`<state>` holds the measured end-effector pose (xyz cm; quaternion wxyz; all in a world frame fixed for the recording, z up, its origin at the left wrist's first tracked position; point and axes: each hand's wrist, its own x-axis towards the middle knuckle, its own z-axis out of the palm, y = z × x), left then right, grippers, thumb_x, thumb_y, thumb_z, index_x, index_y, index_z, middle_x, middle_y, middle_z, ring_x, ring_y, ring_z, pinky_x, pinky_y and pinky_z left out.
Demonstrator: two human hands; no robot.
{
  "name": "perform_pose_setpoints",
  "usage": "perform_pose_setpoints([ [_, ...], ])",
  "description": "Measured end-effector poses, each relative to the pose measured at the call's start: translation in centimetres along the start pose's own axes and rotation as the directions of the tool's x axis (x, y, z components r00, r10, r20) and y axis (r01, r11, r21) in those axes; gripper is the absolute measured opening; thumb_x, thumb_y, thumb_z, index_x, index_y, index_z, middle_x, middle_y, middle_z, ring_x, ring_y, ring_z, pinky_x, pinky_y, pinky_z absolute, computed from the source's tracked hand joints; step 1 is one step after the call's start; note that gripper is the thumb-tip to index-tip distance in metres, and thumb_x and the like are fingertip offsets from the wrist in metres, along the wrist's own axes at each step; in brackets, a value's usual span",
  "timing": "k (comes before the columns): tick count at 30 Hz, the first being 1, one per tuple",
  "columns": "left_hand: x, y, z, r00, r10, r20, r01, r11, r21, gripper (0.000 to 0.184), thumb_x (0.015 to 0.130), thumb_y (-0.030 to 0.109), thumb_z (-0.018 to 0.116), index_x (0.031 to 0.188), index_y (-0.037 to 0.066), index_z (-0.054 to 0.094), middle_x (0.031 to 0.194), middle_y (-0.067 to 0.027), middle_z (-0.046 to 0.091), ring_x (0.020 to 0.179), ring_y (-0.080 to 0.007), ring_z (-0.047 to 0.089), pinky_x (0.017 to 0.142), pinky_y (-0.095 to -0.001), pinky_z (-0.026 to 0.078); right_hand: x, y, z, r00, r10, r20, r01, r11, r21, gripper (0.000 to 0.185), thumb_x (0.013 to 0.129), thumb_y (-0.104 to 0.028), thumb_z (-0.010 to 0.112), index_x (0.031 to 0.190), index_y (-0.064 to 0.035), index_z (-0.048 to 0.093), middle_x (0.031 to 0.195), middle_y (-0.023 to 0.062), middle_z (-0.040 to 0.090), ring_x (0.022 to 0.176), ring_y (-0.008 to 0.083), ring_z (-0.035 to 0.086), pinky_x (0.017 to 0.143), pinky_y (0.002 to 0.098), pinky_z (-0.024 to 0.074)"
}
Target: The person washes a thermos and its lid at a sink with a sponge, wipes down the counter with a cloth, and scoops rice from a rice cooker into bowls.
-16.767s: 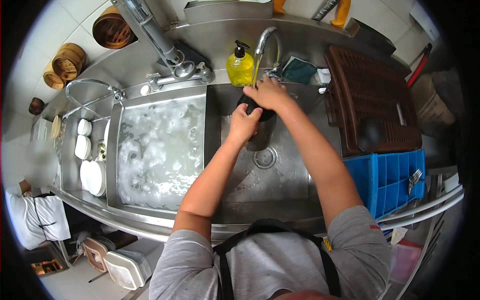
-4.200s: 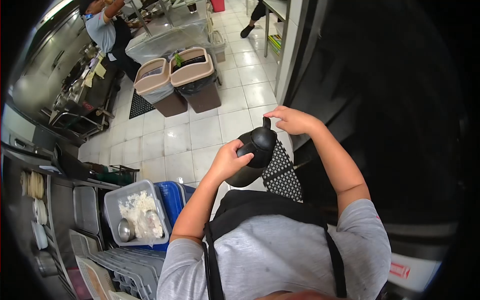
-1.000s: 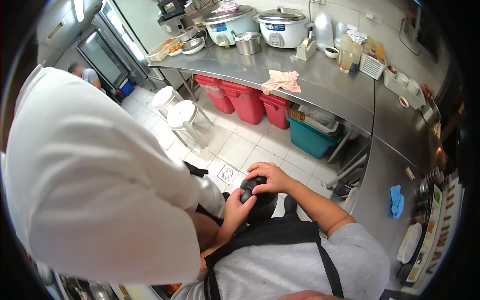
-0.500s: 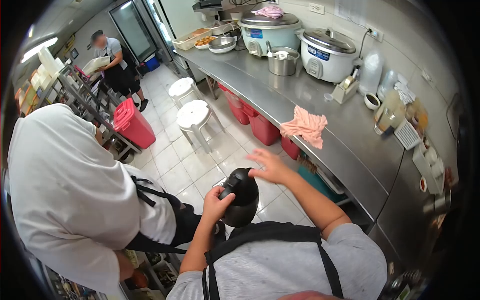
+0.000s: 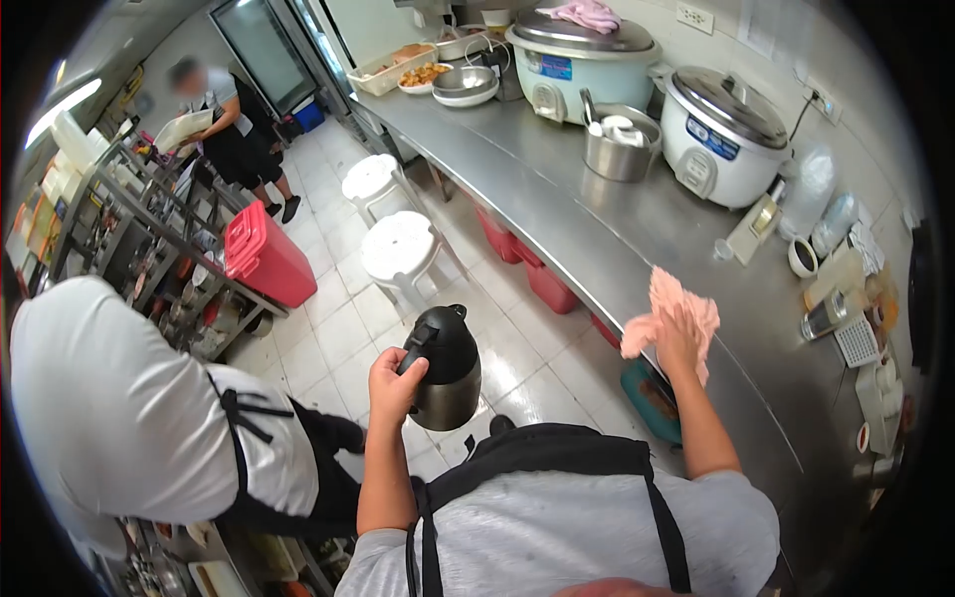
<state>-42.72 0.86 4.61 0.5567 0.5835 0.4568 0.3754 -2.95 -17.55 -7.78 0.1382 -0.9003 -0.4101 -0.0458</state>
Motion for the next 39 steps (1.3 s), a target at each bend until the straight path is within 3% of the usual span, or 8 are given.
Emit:
perform_pose_setpoints([
  [5, 11.4, 2.6, -1.2, 0.999, 0.013, 0.029, -0.011, 0.998, -0.061, 0.017, 0.074, 0.014, 0.060, 0.075, 0.004, 0.046, 0.053, 0.0021, 0.044, 0.039, -0.0043, 0.038, 0.035, -0.0185, 0.027, 1.0, -1.8, -1.5, 0.998, 0.055, 0.010, -0.055, 0.998, -0.036, 0.040, 0.076, -0.017, 0.046, 0.115, -0.0132, 0.049, 0.128, 0.0100, 0.036, 0.121, 0.0279, 0.026, 0.097, 0.0438, 0.0196],
  [15, 32.5, 6.3, 1.2, 0.990, 0.089, 0.114, -0.069, 0.984, -0.165, 0.015, 0.077, 0.015, 0.056, 0.076, 0.004, 0.046, 0.052, 0.0007, 0.044, 0.038, -0.0057, 0.036, 0.035, -0.0186, 0.028, 3.1, -2.1, -0.7, 0.996, 0.081, -0.023, -0.083, 0.992, -0.096, 0.043, 0.071, -0.014, 0.045, 0.113, -0.0079, 0.046, 0.122, 0.0146, 0.038, 0.116, 0.0324, 0.030, 0.094, 0.0443, 0.0212],
  [21, 44.9, 10.1, 2.3, 0.983, 0.142, 0.116, -0.116, 0.973, -0.201, 0.016, 0.079, 0.019, 0.055, 0.074, 0.006, 0.045, 0.049, 0.0019, 0.041, 0.035, -0.0054, 0.033, 0.033, -0.0181, 0.026, 4.2, -2.0, -0.6, 0.997, 0.073, 0.006, -0.071, 0.984, -0.163, 0.044, 0.072, -0.019, 0.042, 0.112, -0.0038, 0.044, 0.114, 0.0189, 0.038, 0.109, 0.0362, 0.033, 0.093, 0.0460, 0.0211],
  [24, 50.9, 12.8, 2.0, 0.972, 0.198, 0.124, -0.174, 0.968, -0.182, 0.017, 0.080, 0.022, 0.053, 0.074, 0.007, 0.047, 0.048, 0.0025, 0.038, 0.036, -0.0050, 0.031, 0.033, -0.0185, 0.024, 4.5, -2.0, -0.3, 0.987, 0.148, 0.057, -0.131, 0.965, -0.229, 0.045, 0.072, -0.021, 0.041, 0.113, -0.0027, 0.043, 0.114, 0.0195, 0.038, 0.108, 0.0366, 0.033, 0.092, 0.0470, 0.0210],
  [27, 57.3, 14.8, 2.0, 0.967, 0.252, 0.044, -0.237, 0.947, -0.219, 0.020, 0.080, 0.024, 0.053, 0.071, 0.007, 0.047, 0.048, 0.0014, 0.040, 0.035, -0.0059, 0.032, 0.033, -0.0187, 0.023, 8.8, -8.8, -3.9, 0.945, 0.326, 0.038, -0.317, 0.937, -0.144, 0.044, 0.074, -0.019, 0.039, 0.115, -0.0023, 0.040, 0.115, 0.0207, 0.037, 0.110, 0.0366, 0.032, 0.093, 0.0462, 0.0217],
  [34, 75.3, 18.3, 3.1, 0.961, 0.267, -0.072, -0.266, 0.824, -0.499, 0.032, 0.085, 0.037, 0.044, 0.071, 0.008, 0.044, 0.046, 0.0015, 0.035, 0.035, -0.0079, 0.030, 0.033, -0.0206, 0.023, 6.7, -8.0, 3.3, 0.747, 0.656, -0.107, -0.648, 0.683, -0.338, 0.046, 0.078, -0.021, 0.040, 0.122, -0.0045, 0.034, 0.123, 0.0204, 0.034, 0.114, 0.0360, 0.031, 0.093, 0.0468, 0.0249],
  [37, 84.5, 19.2, 4.4, 0.958, 0.277, -0.079, -0.268, 0.757, -0.595, 0.033, 0.085, 0.038, 0.043, 0.070, 0.009, 0.043, 0.046, 0.0016, 0.034, 0.036, -0.0083, 0.029, 0.034, -0.0216, 0.023, 8.7, -10.7, 3.8, 0.527, 0.841, -0.123, -0.701, 0.348, -0.622, 0.048, 0.079, -0.023, 0.042, 0.124, -0.0105, 0.032, 0.127, 0.0180, 0.031, 0.115, 0.0353, 0.032, 0.091, 0.0478, 0.0284],
  [39, 89.3, 19.6, 6.4, 0.958, 0.276, -0.071, -0.258, 0.732, -0.631, 0.032, 0.085, 0.039, 0.043, 0.070, 0.010, 0.042, 0.046, 0.0014, 0.034, 0.037, -0.0088, 0.030, 0.035, -0.0216, 0.024, 11.9, -14.5, 3.7, 0.284, 0.939, -0.192, -0.807, 0.126, -0.578, 0.048, 0.079, -0.024, 0.045, 0.124, -0.0142, 0.033, 0.129, 0.0167, 0.029, 0.116, 0.0346, 0.032, 0.090, 0.0475, 0.0299],
])
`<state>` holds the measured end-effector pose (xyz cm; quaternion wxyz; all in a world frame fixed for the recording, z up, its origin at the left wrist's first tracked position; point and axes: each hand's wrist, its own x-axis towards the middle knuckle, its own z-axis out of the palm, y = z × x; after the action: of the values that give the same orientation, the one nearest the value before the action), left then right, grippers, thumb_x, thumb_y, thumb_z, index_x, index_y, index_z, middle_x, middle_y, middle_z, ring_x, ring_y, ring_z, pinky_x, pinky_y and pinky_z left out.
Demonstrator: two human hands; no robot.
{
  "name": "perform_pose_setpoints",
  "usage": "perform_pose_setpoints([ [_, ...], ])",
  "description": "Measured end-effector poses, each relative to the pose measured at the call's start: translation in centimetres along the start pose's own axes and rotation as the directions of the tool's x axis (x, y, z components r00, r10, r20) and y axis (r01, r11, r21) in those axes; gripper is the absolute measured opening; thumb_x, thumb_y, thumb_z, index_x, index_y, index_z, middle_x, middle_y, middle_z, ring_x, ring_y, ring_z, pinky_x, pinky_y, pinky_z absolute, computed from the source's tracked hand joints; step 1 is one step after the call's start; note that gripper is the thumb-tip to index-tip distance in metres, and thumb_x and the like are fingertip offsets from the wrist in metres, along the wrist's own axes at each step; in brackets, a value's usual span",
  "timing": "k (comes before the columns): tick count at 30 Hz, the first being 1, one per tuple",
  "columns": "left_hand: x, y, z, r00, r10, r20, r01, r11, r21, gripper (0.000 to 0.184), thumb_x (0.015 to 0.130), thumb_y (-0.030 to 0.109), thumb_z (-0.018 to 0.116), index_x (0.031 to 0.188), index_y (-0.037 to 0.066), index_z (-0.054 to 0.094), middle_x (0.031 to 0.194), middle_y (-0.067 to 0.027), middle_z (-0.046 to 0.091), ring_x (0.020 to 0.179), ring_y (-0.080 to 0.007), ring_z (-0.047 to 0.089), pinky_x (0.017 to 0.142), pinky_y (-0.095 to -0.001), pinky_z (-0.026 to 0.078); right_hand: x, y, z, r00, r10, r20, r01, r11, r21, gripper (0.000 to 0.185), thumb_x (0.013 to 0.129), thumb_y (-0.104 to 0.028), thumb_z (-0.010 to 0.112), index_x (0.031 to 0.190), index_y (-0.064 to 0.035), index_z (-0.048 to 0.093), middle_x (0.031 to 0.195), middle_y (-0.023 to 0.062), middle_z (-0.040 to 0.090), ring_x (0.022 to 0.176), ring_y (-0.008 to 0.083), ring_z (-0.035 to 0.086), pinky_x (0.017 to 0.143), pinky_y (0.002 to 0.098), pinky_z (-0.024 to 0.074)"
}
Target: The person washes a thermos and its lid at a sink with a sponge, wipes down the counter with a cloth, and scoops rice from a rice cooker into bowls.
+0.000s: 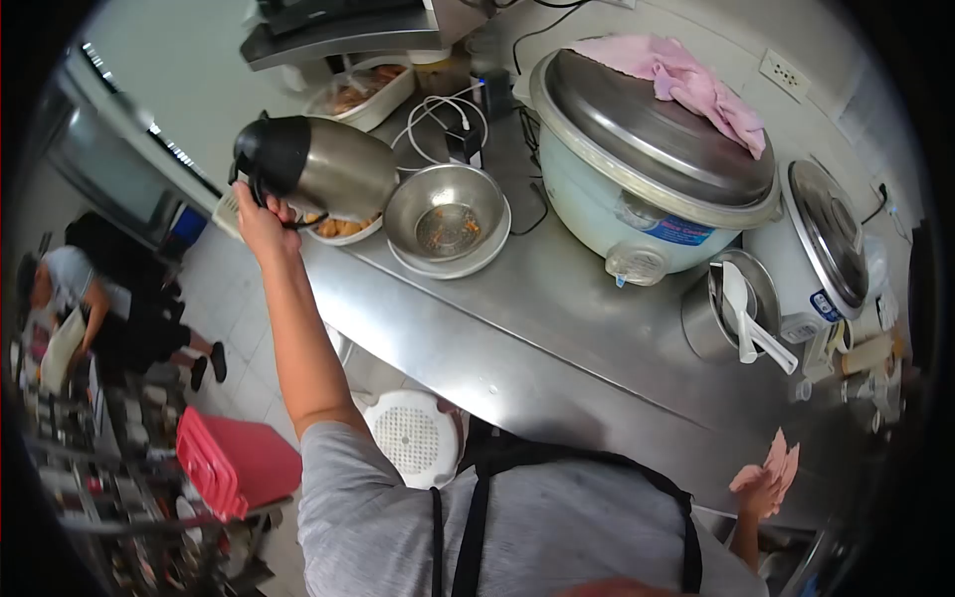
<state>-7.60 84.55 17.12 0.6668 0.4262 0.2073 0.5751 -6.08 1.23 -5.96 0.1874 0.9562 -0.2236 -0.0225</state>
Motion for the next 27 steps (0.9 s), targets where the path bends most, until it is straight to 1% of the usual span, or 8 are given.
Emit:
perform_pose_setpoints([
  [1, 2.5, -1.5, 0.4, 1.000, -0.016, 0.004, 0.016, 0.999, -0.030, 0.034, 0.085, 0.040, 0.041, 0.069, 0.011, 0.042, 0.046, 0.0014, 0.034, 0.037, -0.0092, 0.030, 0.035, -0.0220, 0.024, -1.3, -2.0, -1.9, 0.992, 0.120, 0.049, -0.120, 0.993, -0.002, 0.048, 0.079, -0.024, 0.046, 0.124, -0.0160, 0.033, 0.130, 0.0161, 0.028, 0.116, 0.0342, 0.031, 0.089, 0.0474, 0.0307],
  [4, 9.3, -6.0, 1.3, 0.995, -0.089, 0.054, 0.098, 0.979, -0.179, 0.038, 0.085, 0.044, 0.034, 0.065, 0.012, 0.040, 0.046, 0.0003, 0.035, 0.038, -0.0114, 0.031, 0.035, -0.0230, 0.024, -5.4, -7.6, -6.3, 0.991, 0.030, 0.134, -0.040, 0.997, 0.066, 0.051, 0.077, -0.026, 0.052, 0.124, -0.0181, 0.034, 0.131, 0.0156, 0.025, 0.117, 0.0336, 0.030, 0.089, 0.0465, 0.0303],
  [7, 14.2, -10.8, 2.2, 0.998, -0.012, 0.056, 0.027, 0.961, -0.274, 0.040, 0.085, 0.045, 0.030, 0.067, 0.011, 0.042, 0.046, -0.0008, 0.036, 0.037, -0.0123, 0.031, 0.035, -0.0232, 0.026, -10.0, -13.0, -8.4, 0.993, -0.120, -0.017, 0.121, 0.982, 0.142, 0.055, 0.076, -0.028, 0.056, 0.124, -0.0158, 0.033, 0.132, 0.0155, 0.025, 0.118, 0.0332, 0.029, 0.091, 0.0458, 0.0287],
  [10, 16.2, -13.8, 4.1, 1.000, -0.011, 0.013, 0.014, 0.977, -0.213, 0.036, 0.085, 0.043, 0.034, 0.076, 0.009, 0.044, 0.047, -0.0022, 0.035, 0.037, -0.0123, 0.032, 0.035, -0.0242, 0.029, -13.5, -16.6, -8.7, 0.981, -0.193, 0.007, 0.184, 0.948, 0.261, 0.058, 0.077, -0.035, 0.053, 0.126, -0.0122, 0.031, 0.132, 0.0175, 0.023, 0.120, 0.0346, 0.026, 0.093, 0.0485, 0.0251],
  [12, 17.6, -15.8, 5.3, 1.000, 0.005, 0.010, -0.003, 0.980, -0.200, 0.032, 0.085, 0.039, 0.039, 0.085, 0.008, 0.045, 0.048, -0.0027, 0.036, 0.038, -0.0116, 0.034, 0.034, -0.0240, 0.029, -16.0, -18.9, -9.7, 0.958, -0.253, 0.135, 0.202, 0.929, 0.310, 0.065, 0.078, -0.040, 0.050, 0.129, -0.0100, 0.025, 0.134, 0.0195, 0.018, 0.121, 0.0373, 0.022, 0.094, 0.0509, 0.0213],
  [20, 22.2, -22.3, 10.0, 0.996, 0.034, 0.082, -0.022, 0.989, -0.150, 0.031, 0.080, 0.031, 0.053, 0.066, 0.005, 0.045, 0.045, -0.0012, 0.036, 0.034, -0.0092, 0.033, 0.032, -0.0223, 0.028, -16.7, -20.5, -9.7, 0.876, -0.234, 0.422, 0.103, 0.945, 0.311, 0.083, 0.077, -0.050, 0.044, 0.133, -0.0075, 0.000, 0.137, 0.0208, -0.003, 0.125, 0.0413, 0.000, 0.097, 0.0539, 0.0114],
  [24, 24.7, -26.5, 10.6, 0.973, 0.073, 0.217, -0.100, 0.988, 0.117, 0.036, 0.073, 0.032, 0.064, 0.063, 0.001, 0.049, 0.050, -0.0045, 0.047, 0.041, -0.0102, 0.043, 0.039, -0.0242, 0.034, -16.5, -20.2, -9.4, 0.854, -0.228, 0.467, 0.077, 0.944, 0.320, 0.087, 0.076, -0.053, 0.044, 0.133, -0.0073, -0.003, 0.137, 0.0204, -0.007, 0.125, 0.0405, -0.004, 0.097, 0.0537, 0.0087],
  [27, 26.5, -29.1, 11.1, 0.865, 0.418, 0.278, -0.500, 0.768, 0.400, 0.042, 0.069, 0.034, 0.067, 0.069, -0.005, 0.053, 0.057, -0.0084, 0.055, 0.051, -0.0162, 0.050, 0.051, -0.0276, 0.042, -16.4, -20.2, -9.5, 0.841, -0.226, 0.492, 0.057, 0.941, 0.335, 0.088, 0.076, -0.054, 0.044, 0.133, -0.0074, -0.006, 0.137, 0.0199, -0.010, 0.126, 0.0401, -0.006, 0.098, 0.0533, 0.0067],
])
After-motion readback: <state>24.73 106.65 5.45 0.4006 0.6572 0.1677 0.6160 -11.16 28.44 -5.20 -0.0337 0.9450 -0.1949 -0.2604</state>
